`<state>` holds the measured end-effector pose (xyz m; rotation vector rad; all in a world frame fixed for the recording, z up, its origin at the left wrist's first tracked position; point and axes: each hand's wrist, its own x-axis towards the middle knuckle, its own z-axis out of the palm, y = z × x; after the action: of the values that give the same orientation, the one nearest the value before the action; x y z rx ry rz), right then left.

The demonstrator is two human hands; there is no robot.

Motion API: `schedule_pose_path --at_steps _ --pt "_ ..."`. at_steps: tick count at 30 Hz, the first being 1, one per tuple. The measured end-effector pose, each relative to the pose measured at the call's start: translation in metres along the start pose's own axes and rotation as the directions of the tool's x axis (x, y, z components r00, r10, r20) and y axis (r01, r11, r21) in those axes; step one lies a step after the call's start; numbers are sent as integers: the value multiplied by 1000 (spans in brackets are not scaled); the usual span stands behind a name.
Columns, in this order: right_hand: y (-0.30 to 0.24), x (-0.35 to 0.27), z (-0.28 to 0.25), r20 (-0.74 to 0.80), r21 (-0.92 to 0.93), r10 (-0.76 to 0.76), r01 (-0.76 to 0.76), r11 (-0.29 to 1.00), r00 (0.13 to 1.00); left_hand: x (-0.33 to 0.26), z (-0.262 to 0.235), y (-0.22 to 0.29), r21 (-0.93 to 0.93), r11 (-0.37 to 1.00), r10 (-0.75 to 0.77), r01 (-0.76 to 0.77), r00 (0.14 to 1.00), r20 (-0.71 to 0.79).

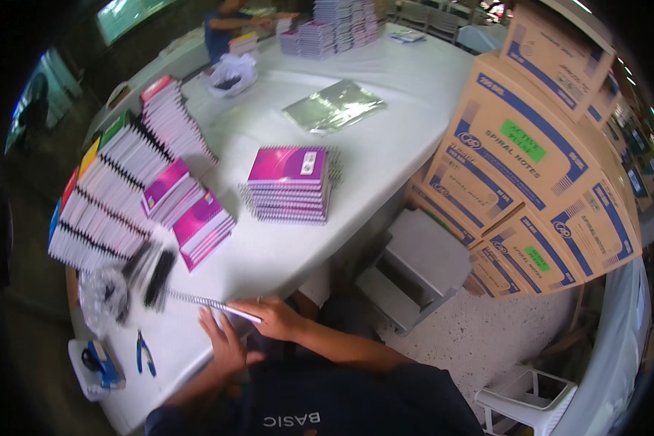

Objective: The person threads spiral coils into stacks of paper and covers to bind notebooks.

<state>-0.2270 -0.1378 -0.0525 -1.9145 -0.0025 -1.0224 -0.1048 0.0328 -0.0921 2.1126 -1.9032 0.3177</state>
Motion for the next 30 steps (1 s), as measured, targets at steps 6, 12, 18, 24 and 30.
schedule_pose_path --at_steps 6,12,18,24,30 --pt "6 -4 13 70 -77 -166 171 982 984 66 -22 -22 -14 994 -106 111 901 -421" --pt "3 3 -8 71 -45 19 -16 999 997 55 -28 -13 166 986 94 -26 904 -417" --pt "16 5 8 -43 34 173 -172 985 984 37 8 1 -132 960 214 -249 949 -232" --pt "27 5 18 118 -136 -44 60 989 992 104 -24 -8 -57 995 51 -87 882 -469" --pt "37 15 2 91 169 312 -323 931 946 73 -8 19 -171 956 179 -237 937 -301"
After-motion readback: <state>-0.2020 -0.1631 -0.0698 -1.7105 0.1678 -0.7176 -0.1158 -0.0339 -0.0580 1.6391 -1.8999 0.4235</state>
